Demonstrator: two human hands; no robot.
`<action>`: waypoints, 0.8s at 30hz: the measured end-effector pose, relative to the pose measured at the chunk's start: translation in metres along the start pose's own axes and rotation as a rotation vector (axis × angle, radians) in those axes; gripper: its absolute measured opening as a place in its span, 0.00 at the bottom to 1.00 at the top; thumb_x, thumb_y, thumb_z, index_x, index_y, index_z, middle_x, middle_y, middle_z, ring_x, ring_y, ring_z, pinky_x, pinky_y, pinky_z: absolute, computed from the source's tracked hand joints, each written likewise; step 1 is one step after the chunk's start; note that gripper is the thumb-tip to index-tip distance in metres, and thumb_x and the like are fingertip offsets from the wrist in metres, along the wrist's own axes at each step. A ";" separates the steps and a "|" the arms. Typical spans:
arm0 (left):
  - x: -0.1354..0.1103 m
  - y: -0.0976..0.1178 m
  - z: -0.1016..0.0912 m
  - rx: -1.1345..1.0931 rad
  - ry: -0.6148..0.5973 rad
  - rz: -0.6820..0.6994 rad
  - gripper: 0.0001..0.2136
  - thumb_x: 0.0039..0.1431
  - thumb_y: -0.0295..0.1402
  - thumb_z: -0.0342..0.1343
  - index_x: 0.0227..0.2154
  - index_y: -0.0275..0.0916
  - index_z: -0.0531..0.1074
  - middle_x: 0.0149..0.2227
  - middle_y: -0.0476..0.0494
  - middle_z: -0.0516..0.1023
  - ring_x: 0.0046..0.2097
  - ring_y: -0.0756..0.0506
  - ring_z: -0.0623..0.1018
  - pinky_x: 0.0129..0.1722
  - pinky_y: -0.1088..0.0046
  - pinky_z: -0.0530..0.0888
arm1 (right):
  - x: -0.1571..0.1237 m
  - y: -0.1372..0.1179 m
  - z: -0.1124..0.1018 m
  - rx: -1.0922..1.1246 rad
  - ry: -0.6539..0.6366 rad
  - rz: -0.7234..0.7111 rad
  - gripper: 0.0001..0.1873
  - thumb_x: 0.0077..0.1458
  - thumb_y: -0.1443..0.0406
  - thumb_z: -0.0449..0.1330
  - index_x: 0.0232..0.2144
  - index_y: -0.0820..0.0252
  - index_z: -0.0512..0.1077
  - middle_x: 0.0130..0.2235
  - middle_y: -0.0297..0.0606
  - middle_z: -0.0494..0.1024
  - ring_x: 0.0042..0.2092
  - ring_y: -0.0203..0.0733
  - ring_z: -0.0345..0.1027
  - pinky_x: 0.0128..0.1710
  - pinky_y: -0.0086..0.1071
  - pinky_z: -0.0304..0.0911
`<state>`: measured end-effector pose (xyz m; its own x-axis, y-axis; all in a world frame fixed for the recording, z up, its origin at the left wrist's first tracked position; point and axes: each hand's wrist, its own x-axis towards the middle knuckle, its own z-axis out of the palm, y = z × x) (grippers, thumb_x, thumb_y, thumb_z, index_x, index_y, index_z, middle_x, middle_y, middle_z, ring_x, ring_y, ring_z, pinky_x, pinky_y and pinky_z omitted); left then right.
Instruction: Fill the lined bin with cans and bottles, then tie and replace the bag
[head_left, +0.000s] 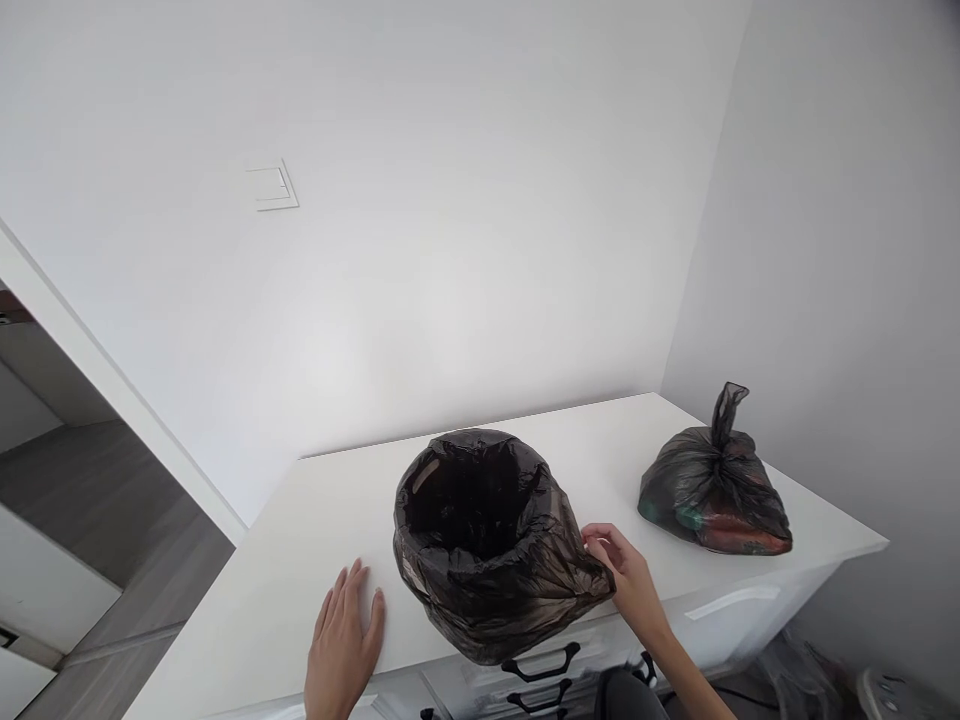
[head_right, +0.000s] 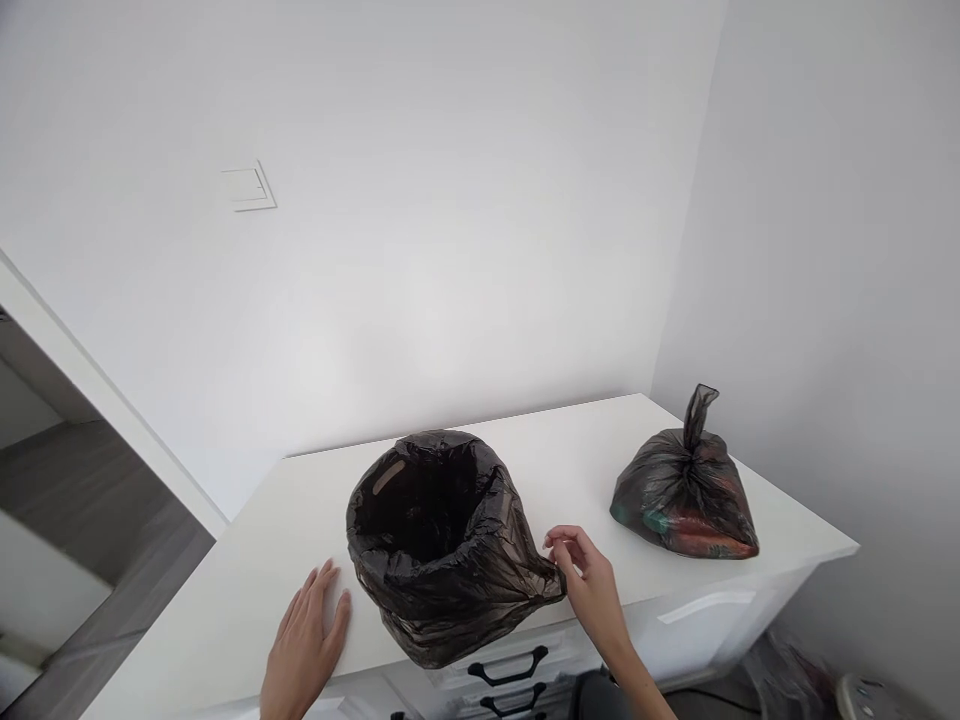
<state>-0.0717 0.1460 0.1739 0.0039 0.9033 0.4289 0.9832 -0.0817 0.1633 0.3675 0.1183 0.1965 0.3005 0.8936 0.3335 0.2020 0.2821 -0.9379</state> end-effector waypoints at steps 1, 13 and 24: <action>0.001 0.001 0.000 -0.005 0.002 -0.001 0.27 0.70 0.47 0.45 0.66 0.39 0.63 0.70 0.38 0.67 0.72 0.36 0.63 0.72 0.50 0.59 | 0.003 0.008 0.001 0.017 -0.024 0.032 0.24 0.65 0.44 0.54 0.39 0.57 0.74 0.34 0.41 0.79 0.36 0.47 0.76 0.36 0.37 0.73; 0.010 0.001 -0.001 -0.007 -0.044 -0.058 0.31 0.68 0.51 0.42 0.68 0.39 0.60 0.70 0.39 0.67 0.72 0.36 0.62 0.72 0.50 0.59 | 0.004 0.006 0.003 -0.086 -0.112 0.029 0.16 0.57 0.51 0.60 0.37 0.57 0.75 0.28 0.36 0.76 0.30 0.44 0.69 0.31 0.33 0.67; 0.016 0.010 -0.011 -0.016 -0.058 -0.087 0.34 0.67 0.54 0.38 0.67 0.39 0.62 0.69 0.39 0.68 0.72 0.35 0.64 0.71 0.48 0.61 | 0.010 0.013 0.006 -0.043 -0.156 0.119 0.18 0.66 0.51 0.53 0.39 0.57 0.73 0.30 0.35 0.74 0.32 0.43 0.67 0.33 0.33 0.63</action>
<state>-0.0640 0.1555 0.1921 -0.0707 0.9300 0.3608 0.9772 -0.0080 0.2121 0.3677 0.1324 0.1872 0.1772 0.9641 0.1980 0.2140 0.1587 -0.9639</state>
